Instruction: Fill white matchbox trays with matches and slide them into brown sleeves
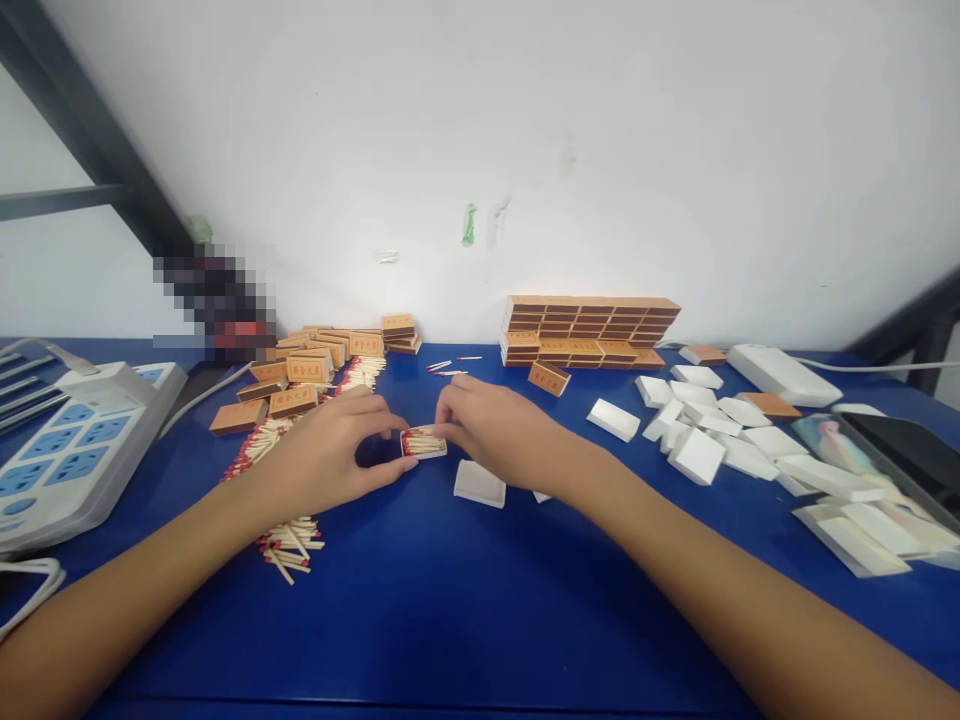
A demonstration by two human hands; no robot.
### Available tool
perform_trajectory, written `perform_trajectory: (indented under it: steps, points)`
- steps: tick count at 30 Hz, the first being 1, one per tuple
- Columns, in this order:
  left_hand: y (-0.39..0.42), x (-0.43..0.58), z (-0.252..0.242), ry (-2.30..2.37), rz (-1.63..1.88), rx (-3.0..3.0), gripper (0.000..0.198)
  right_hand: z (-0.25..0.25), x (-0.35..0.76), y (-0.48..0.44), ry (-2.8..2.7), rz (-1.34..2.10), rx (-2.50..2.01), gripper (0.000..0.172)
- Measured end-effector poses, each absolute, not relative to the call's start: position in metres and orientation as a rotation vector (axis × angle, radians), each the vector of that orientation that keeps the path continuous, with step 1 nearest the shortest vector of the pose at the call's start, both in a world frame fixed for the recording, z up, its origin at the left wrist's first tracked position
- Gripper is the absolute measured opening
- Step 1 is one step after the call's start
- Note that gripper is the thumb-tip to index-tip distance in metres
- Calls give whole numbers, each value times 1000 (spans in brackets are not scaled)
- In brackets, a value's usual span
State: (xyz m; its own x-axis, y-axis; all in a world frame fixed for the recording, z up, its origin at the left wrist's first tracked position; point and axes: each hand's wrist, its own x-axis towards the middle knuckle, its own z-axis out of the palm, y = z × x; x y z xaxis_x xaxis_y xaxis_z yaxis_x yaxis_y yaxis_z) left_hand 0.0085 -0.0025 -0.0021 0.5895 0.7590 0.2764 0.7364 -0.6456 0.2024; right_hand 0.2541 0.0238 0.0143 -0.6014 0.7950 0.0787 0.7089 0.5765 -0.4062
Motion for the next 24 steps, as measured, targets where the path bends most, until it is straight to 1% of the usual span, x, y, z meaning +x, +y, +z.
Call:
perform_trajectory:
  steps: [10,17,24]
  points:
    - [-2,7,-4,1255,530,2771,26,4,245,14,-2630,471,-1159,16]
    - [-2,7,-4,1239,519,2762,27,8,252,18,-2636,482,-1207,8]
    - [-2,7,-4,1243,528,2760,27,5,253,17,-2611,490,-1124,14]
